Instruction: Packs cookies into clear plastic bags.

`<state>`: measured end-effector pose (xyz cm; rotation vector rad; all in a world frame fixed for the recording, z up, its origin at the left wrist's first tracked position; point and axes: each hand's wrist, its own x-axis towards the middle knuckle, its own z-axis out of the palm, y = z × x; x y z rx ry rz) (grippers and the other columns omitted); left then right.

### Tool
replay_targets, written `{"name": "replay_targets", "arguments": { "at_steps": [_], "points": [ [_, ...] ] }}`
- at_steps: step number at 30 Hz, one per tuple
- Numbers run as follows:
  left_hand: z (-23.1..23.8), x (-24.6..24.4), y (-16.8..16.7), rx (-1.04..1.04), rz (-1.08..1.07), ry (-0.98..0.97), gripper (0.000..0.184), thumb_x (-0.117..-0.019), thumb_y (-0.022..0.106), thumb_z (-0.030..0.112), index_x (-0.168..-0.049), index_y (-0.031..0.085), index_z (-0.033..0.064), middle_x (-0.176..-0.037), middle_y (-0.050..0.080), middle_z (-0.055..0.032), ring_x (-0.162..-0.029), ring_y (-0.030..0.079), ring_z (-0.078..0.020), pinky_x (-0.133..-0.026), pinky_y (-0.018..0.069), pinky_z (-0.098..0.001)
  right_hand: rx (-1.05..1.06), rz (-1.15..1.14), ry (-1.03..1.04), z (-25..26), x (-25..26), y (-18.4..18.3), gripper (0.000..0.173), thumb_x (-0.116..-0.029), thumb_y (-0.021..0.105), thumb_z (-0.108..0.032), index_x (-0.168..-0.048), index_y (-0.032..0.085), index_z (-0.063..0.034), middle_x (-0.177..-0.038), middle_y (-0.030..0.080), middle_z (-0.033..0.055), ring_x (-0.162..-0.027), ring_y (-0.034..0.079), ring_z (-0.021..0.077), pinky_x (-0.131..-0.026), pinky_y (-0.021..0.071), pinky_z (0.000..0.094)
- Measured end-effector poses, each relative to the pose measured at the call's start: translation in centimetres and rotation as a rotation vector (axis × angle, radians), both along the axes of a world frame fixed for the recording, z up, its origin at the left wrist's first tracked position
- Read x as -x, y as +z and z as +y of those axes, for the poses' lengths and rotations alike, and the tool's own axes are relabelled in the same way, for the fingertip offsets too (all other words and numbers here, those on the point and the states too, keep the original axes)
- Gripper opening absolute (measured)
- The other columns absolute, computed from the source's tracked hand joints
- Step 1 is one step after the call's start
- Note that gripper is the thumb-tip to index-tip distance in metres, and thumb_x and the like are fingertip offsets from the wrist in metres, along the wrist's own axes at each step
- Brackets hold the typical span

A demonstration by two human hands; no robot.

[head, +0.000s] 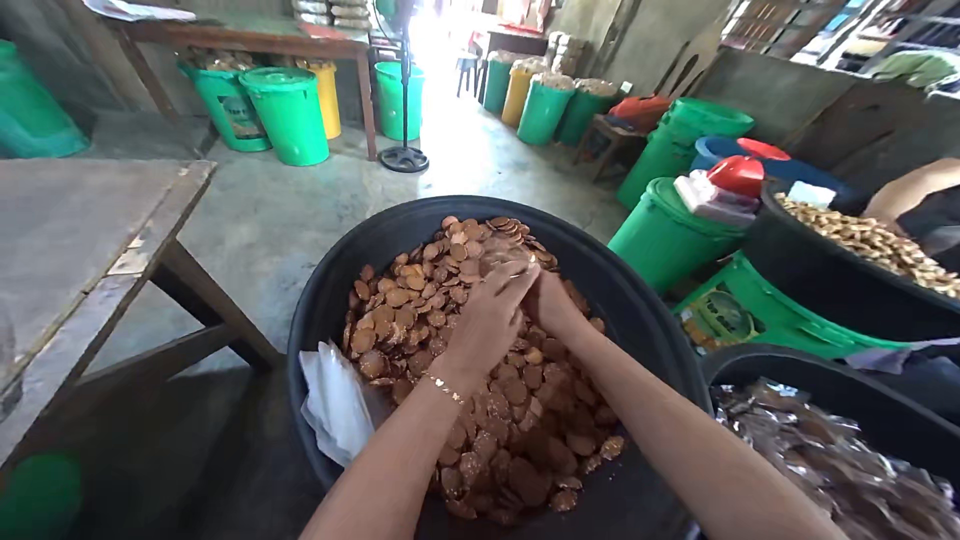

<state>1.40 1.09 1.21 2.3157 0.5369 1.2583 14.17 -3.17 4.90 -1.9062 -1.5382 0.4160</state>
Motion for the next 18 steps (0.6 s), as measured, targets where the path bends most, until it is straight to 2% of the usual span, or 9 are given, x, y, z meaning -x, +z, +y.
{"name": "replay_targets", "arguments": {
  "at_steps": [2, 4, 5, 8, 11, 13, 15, 16, 18],
  "points": [
    [1.3, 1.2, 0.4, 0.025, -0.196, 0.010, 0.036, -0.0923, 0.060, -0.001, -0.127, 0.070, 0.0037, -0.136, 0.063, -0.0182, -0.126, 0.059, -0.0324, -0.103, 0.0482, -0.0505, -0.170, 0.001, 0.056, -0.2, -1.3, 1.1, 0.029, -0.1022, 0.056, -0.004, -0.129, 0.065, 0.0037, -0.119, 0.070, 0.0218, -0.107, 0.069, 0.0296, -0.096, 0.0536, 0.0481],
    [3.1, 3.1, 1.2, 0.465, -0.254, -0.129, 0.054, -0.1012, 0.053, 0.008, -0.153, 0.040, 0.0049, -0.153, 0.048, -0.0092, -0.136, 0.051, -0.0183, -0.109, 0.0459, -0.0378, -0.175, 0.013, 0.197, -0.4, -2.5, 3.3, 0.032, -0.1016, 0.057, -0.005, -0.132, 0.066, -0.0035, -0.130, 0.068, 0.0129, -0.111, 0.068, 0.0195, -0.096, 0.0553, 0.0395],
    [3.9, 3.6, 1.1, 0.737, -0.333, -0.276, 0.054, -0.1043, 0.048, 0.011, -0.156, 0.033, 0.0120, -0.144, 0.054, -0.0014, -0.122, 0.060, -0.0119, -0.098, 0.0544, -0.0320, -0.184, 0.006, 0.285, -0.4, -2.6, 4.4, 0.031, -0.1004, 0.060, -0.006, -0.131, 0.067, -0.0061, -0.129, 0.069, 0.0086, -0.108, 0.069, 0.0139, -0.093, 0.0573, 0.0338],
    [4.0, 3.7, 0.7, 1.132, -0.572, -0.680, 0.028, -0.1082, 0.037, 0.024, -0.113, 0.061, 0.0112, -0.094, 0.076, -0.0037, -0.077, 0.075, -0.0134, -0.063, 0.0624, -0.0260, -0.422, 0.112, 0.378, 0.9, -2.0, 5.7, 0.022, -0.0989, 0.060, -0.007, -0.118, 0.071, -0.0031, -0.109, 0.073, 0.0019, -0.087, 0.069, 0.0034, -0.079, 0.0594, 0.0225],
    [4.8, 3.6, 0.1, 1.194, -0.759, -0.864, 0.026, -0.1073, 0.041, 0.023, -0.110, 0.064, 0.0097, -0.100, 0.077, -0.0099, -0.085, 0.077, -0.0190, -0.073, 0.0638, -0.0283, -0.603, 0.390, 0.265, 4.7, -2.3, 3.0, 0.021, -0.1075, 0.043, -0.014, -0.101, 0.062, -0.0101, -0.084, 0.066, -0.0096, -0.071, 0.063, -0.0018, -0.067, 0.0577, 0.0196],
    [5.4, 3.8, -0.4, 1.231, -0.869, -0.829, 0.029, -0.1079, 0.036, 0.018, -0.122, 0.059, 0.0067, -0.105, 0.075, -0.0135, -0.089, 0.076, -0.0226, -0.081, 0.0633, -0.0318, -0.378, 0.285, 0.111, 7.1, -3.2, -0.5, 0.028, -0.1089, 0.042, -0.018, -0.107, 0.064, -0.0008, -0.087, 0.064, 0.0038, -0.073, 0.062, 0.0097, -0.069, 0.0558, 0.0299],
    [5.8, 3.8, -0.5, 1.247, -0.950, -0.793, 0.031, -0.1075, 0.029, 0.015, -0.126, 0.053, 0.0075, -0.110, 0.074, -0.0153, -0.093, 0.076, -0.0250, -0.084, 0.0625, -0.0331, 0.079, 0.070, 0.014, 9.2, -3.8, -4.3, 0.040, -0.1070, 0.054, -0.025, -0.130, 0.060, 0.0070, -0.118, 0.066, 0.0275, -0.106, 0.066, 0.0368, -0.095, 0.0514, 0.0529],
    [5.8, 3.8, -0.5, 1.235, -0.972, -0.806, 0.031, -0.1063, 0.033, 0.017, -0.127, 0.054, 0.0078, -0.113, 0.073, -0.0163, -0.097, 0.076, -0.0263, -0.087, 0.0619, -0.0340, 0.264, -0.028, -0.003, 10.1, -4.0, -6.4, 0.054, -0.1038, 0.060, -0.033, -0.140, 0.053, 0.0064, -0.134, 0.059, 0.0310, -0.124, 0.059, 0.0426, -0.107, 0.0454, 0.0573],
    [6.1, 4.1, -0.5, 1.160, -0.948, -0.920, 0.047, -0.1004, 0.057, 0.030, -0.143, 0.049, 0.0119, -0.128, 0.068, -0.0164, -0.110, 0.071, -0.0292, -0.095, 0.0591, -0.0374, 0.455, -0.191, -0.049, 10.4, -3.9, -9.1, 0.075, -0.0985, 0.068, -0.040, -0.152, 0.039, 0.0050, -0.150, 0.043, 0.0345, -0.135, 0.050, 0.0488, -0.111, 0.0422, 0.0599]
  ]
}}
